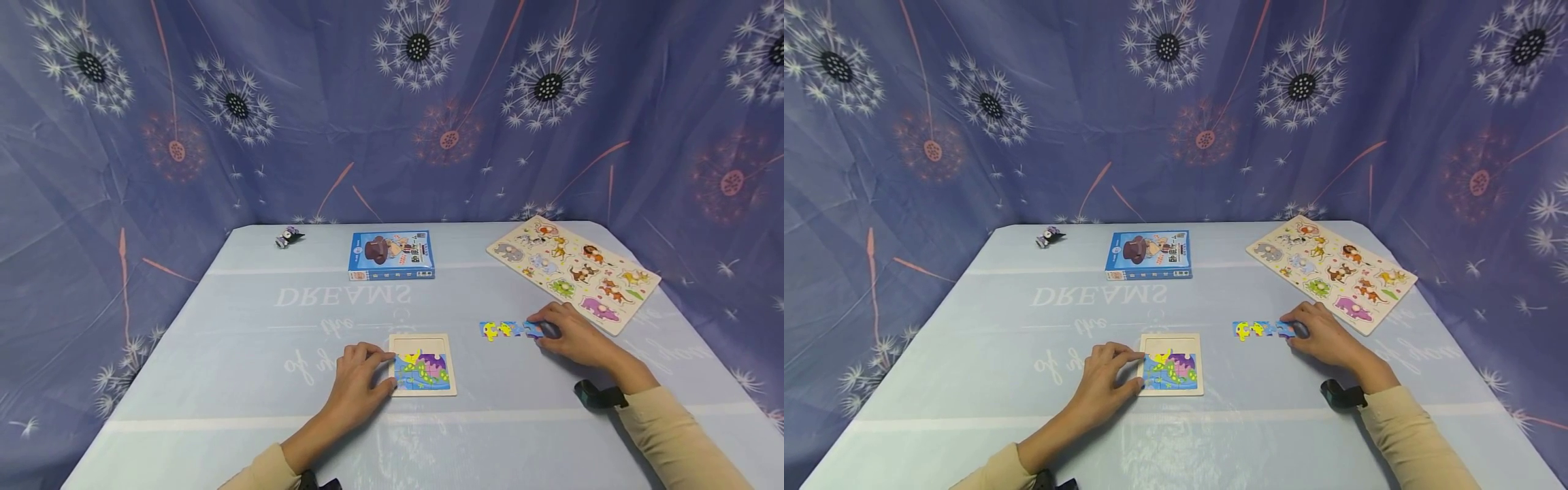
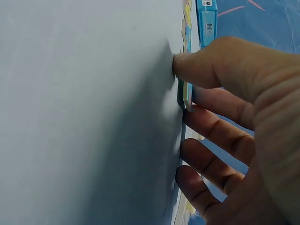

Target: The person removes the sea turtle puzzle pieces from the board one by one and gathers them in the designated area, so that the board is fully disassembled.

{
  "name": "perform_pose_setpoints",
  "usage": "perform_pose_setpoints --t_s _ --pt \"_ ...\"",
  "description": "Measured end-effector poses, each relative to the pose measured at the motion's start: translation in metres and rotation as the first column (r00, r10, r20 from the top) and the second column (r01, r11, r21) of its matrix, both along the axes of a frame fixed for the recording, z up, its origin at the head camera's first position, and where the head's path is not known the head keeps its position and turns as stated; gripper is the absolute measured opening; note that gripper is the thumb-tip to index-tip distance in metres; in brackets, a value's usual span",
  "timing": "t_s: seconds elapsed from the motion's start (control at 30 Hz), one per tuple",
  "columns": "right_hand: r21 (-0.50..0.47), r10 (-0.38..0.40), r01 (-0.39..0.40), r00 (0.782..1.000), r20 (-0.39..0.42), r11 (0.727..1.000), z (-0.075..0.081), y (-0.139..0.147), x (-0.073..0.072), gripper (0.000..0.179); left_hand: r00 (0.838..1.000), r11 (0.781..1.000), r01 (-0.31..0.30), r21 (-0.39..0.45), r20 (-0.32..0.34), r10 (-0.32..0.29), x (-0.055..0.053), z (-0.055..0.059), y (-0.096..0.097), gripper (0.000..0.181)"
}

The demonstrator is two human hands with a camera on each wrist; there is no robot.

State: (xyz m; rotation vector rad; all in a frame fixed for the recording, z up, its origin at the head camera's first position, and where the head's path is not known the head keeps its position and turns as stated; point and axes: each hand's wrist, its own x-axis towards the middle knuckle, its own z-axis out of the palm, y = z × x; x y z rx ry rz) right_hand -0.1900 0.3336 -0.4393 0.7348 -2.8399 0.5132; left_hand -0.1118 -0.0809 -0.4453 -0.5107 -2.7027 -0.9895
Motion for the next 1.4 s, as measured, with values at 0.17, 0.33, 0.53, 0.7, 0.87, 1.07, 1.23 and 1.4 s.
perform_pose_setpoints --t_s 0.17,0.33,0.53,0.7,0.87,1.07,1.23,1.4 --pt "0.013 -0.007 0.006 0.999 0.033 1.0 0.0 0.001 -0.002 0.037 1.0 1.0 -0.002 0.0 0.01 0.002 -0.002 0.0 -0.003 0.038" --pt "0.014 -0.014 0.013 0.998 0.061 1.0 0.0 0.001 -0.002 0.037 0.999 0.999 0.032 0.014 0.021 -0.032 -0.004 0.0 -0.006 0.04" --pt "0.008 -0.014 0.013 0.998 0.067 1.0 0.001 0.001 0.0 0.039 0.996 0.997 0.082 0.014 0.04 -0.082 -0.005 -0.001 -0.007 0.044" --pt "-0.02 -0.026 0.027 0.998 0.062 0.999 0.002 0.001 0.003 0.041 0.995 0.996 0.091 0.009 0.043 -0.092 -0.007 -0.002 -0.007 0.045" --pt "-0.06 -0.032 0.033 0.999 0.018 0.998 0.003 -0.005 0.006 0.042 0.992 0.994 0.113 0.006 0.052 -0.113 -0.011 -0.002 -0.008 0.048" --pt "-0.093 -0.021 0.018 0.999 -0.03 0.996 0.006 -0.023 0.011 0.042 0.992 0.993 0.12 -0.009 0.042 -0.119 -0.015 -0.002 -0.008 0.048" --pt "-0.091 0.0 -0.004 0.999 -0.047 0.996 0.005 -0.041 0.014 0.043 0.994 0.993 0.108 -0.041 0.037 -0.106 -0.016 -0.004 -0.008 0.049" --pt "-0.069 0.032 -0.035 0.998 -0.047 0.997 0.007 -0.065 0.018 0.044 0.993 0.992 0.111 -0.055 0.037 -0.109 -0.017 -0.005 -0.009 0.051"
